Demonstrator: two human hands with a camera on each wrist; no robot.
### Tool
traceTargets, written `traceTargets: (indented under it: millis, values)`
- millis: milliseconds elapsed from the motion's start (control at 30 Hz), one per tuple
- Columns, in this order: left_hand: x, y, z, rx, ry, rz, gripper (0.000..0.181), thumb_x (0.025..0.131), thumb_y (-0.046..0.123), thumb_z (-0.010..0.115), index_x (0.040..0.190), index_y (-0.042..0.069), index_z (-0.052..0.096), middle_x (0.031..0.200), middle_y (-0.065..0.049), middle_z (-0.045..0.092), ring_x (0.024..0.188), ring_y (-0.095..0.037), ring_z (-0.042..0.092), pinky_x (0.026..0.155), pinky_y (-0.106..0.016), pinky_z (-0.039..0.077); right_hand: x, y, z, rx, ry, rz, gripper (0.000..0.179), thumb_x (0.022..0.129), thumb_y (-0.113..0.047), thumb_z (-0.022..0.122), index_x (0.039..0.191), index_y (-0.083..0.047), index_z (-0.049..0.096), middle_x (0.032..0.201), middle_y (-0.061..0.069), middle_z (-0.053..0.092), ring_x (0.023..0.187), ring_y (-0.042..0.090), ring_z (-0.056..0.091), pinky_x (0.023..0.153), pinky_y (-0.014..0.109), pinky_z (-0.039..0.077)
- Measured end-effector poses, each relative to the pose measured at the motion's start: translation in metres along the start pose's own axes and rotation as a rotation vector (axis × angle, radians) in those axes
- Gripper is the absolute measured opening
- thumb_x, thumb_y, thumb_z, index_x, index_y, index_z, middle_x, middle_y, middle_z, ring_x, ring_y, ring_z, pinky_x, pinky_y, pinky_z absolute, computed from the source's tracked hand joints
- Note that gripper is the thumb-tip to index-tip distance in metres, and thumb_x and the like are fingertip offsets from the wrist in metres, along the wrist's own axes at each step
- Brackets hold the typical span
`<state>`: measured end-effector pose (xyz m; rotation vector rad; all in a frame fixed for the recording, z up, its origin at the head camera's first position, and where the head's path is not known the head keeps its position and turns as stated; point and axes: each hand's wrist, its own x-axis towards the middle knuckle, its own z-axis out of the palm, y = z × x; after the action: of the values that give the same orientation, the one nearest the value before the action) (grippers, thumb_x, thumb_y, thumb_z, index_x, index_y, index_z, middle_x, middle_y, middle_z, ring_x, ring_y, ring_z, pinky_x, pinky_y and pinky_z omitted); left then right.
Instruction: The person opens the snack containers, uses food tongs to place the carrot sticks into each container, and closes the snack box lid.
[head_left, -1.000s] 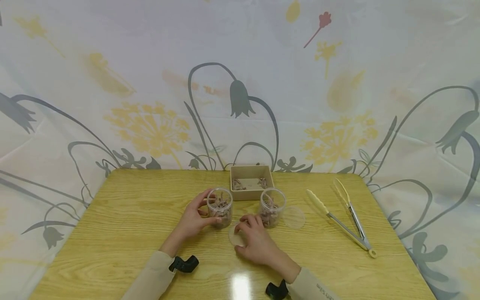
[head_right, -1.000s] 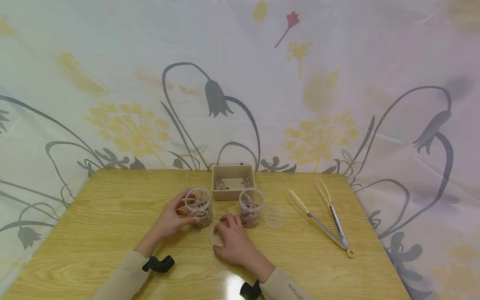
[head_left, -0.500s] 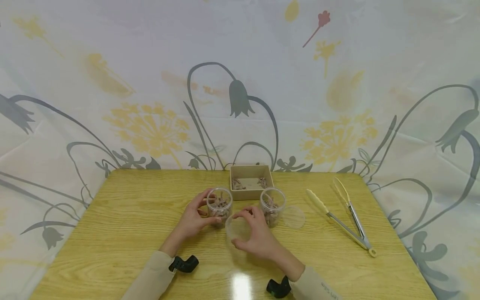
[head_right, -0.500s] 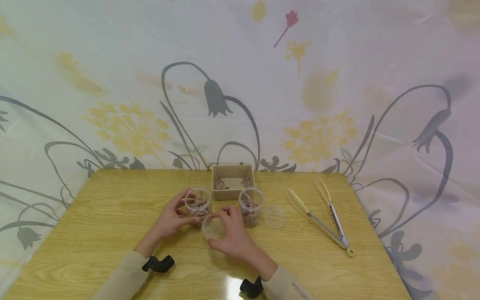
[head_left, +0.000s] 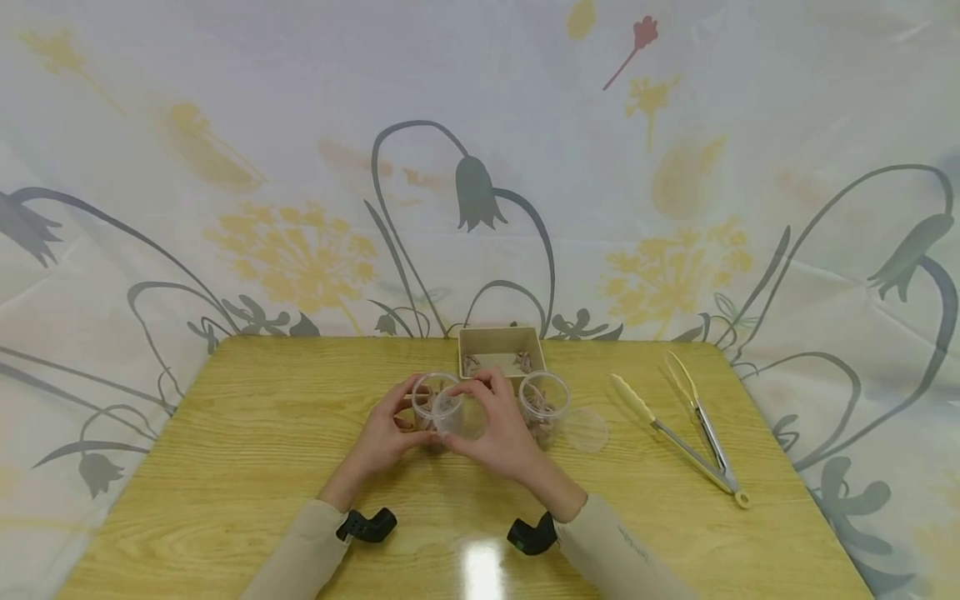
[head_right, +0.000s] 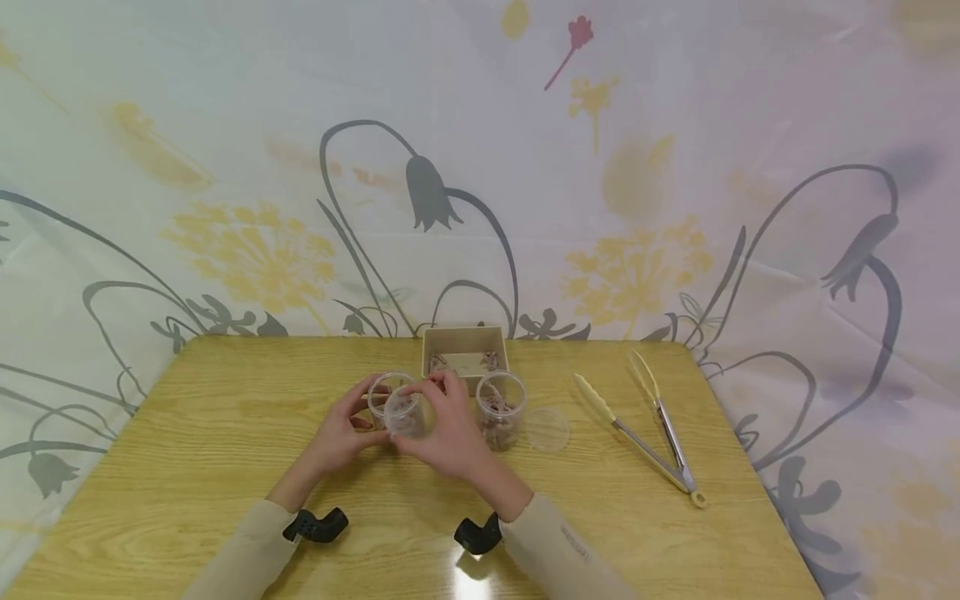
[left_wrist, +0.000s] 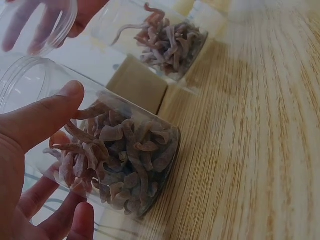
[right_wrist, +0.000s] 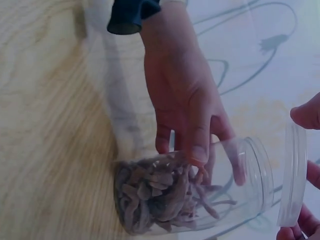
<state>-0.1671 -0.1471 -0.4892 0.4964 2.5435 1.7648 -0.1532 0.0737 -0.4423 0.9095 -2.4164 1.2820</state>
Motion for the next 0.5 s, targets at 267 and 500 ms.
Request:
traceTargets:
  millis: [267,500]
  values:
    - [-0.001,0.001,-0.001,-0.016,-0.014,-0.021,0.086,0.079,0.012,0.086,0.152,0.017,0.04,0.145,-0.011,0.047,0.125,-0.036,0.052,0.086,-0.043,0.052,0.022,0.005,0.01,0.042,-0.03,0.083,0.044,0.082,-0.021,0.082,0.121,-0.01,0.065,0.123,0.011,0.043,0.117,0.028,0.037,0.094,0.052,0.041]
    - [0.0,0.0,0.001,-0.013,-0.007,-0.021,0.086,0.08,0.007,0.084,0.152,0.011,0.039,0.148,-0.014,0.043,0.123,-0.038,0.054,0.085,-0.046,0.054,0.031,0.007,0.017,0.039,-0.061,0.138,0.044,0.083,-0.022,0.081,0.123,-0.01,0.067,0.126,0.01,0.043,0.117,0.029,0.036,0.091,0.05,0.041]
